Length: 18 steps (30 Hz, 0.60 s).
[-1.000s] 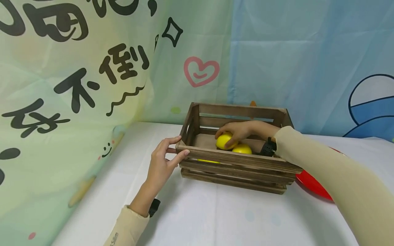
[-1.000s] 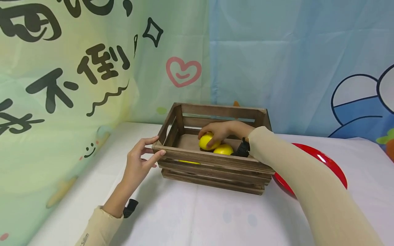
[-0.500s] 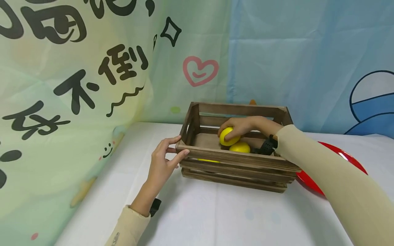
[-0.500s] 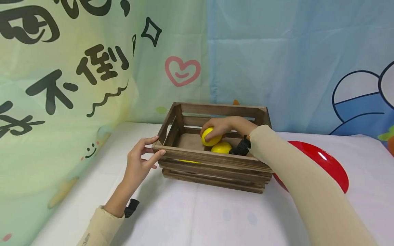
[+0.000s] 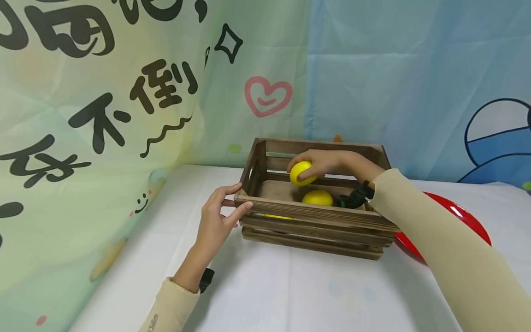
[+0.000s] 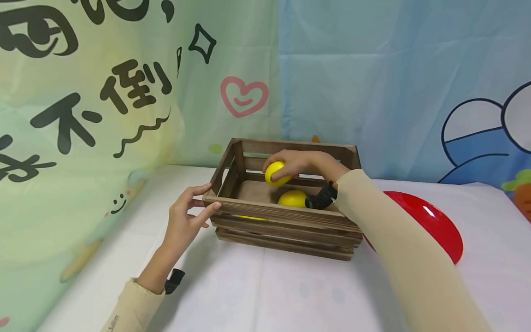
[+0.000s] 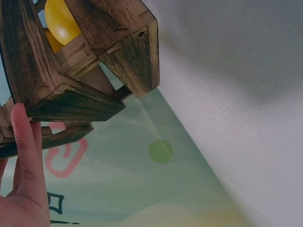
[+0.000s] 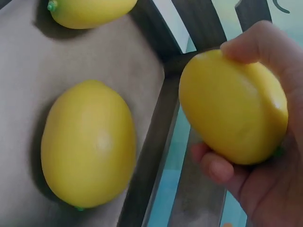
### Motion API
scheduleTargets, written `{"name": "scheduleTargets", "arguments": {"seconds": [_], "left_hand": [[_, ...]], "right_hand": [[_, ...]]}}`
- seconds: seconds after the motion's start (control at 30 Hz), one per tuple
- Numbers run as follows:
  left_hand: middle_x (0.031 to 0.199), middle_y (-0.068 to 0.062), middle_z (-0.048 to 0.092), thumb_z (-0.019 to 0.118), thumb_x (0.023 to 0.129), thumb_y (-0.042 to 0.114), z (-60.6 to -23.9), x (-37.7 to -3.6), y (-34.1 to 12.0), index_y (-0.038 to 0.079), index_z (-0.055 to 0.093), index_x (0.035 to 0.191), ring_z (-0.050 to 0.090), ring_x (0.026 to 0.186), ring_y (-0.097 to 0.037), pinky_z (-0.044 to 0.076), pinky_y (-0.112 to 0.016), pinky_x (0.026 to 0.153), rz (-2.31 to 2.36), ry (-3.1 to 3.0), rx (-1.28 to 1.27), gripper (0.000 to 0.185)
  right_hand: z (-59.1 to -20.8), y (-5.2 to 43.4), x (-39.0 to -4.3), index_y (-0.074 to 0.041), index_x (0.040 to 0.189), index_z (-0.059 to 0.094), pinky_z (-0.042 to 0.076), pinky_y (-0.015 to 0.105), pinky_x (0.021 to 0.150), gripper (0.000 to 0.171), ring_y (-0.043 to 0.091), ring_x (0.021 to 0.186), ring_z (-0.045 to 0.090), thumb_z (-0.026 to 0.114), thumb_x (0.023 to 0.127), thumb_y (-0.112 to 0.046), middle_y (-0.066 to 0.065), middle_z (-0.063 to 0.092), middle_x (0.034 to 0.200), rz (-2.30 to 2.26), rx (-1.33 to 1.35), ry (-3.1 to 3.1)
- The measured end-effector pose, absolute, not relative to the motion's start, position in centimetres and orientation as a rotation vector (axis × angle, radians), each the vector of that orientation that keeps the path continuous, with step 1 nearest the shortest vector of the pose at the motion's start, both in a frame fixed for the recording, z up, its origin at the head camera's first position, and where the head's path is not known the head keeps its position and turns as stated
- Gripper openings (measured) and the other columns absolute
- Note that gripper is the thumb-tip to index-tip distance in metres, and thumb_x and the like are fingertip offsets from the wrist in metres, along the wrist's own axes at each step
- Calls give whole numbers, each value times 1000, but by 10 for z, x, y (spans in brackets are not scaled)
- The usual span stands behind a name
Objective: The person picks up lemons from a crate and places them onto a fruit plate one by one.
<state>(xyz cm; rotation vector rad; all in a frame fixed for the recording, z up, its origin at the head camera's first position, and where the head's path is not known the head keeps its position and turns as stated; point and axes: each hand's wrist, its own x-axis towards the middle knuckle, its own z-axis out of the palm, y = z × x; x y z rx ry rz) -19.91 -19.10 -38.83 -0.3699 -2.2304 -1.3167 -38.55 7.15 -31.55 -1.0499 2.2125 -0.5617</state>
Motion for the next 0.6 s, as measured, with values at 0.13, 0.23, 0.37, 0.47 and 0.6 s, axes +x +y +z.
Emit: {"name": "scheduleTargets", "arguments": {"seconds": [0.13,0.23,0.37,0.47,0.6], "left_hand": [[118,-12,62,77,85,14,-392,-200,-187,3,61,123,67,86,-27,54,-22,46,-1322,-2226,-386,42],[119,-12,62,77,86,15,-392,-200,-185,3,61,123,67,87,-26,54,-22,47,-1322,-2225,-391,42],[118,-11,62,77,86,16,-389,-199,-186,3,61,123,67,87,-26,54,-22,47,-1314,-2236,-371,42],[116,-11,62,77,85,16,-387,-198,-189,3,61,123,66,86,-25,54,-22,46,-1299,-2236,-358,43],[116,-11,62,76,86,16,-387,-198,-192,4,61,124,66,86,-25,54,-23,47,-1298,-2237,-354,42]], "right_hand": [[-315,77,-383,-5,139,50,46,31,60,48,19,68,49,60,96,-23,12,55,111,-634,-1000,2205],[-311,80,-380,-5,140,49,48,32,61,49,20,70,50,61,96,-23,12,55,113,-665,-973,2209],[-301,76,-375,-8,140,49,51,39,66,50,24,78,52,61,96,-27,12,53,120,-681,-997,2234],[-294,72,-370,-11,140,50,52,43,70,50,26,84,53,63,95,-30,12,51,125,-712,-999,2247],[-287,71,-366,-12,139,51,52,40,70,49,27,89,51,64,95,-28,12,49,128,-754,-981,2250]]}}
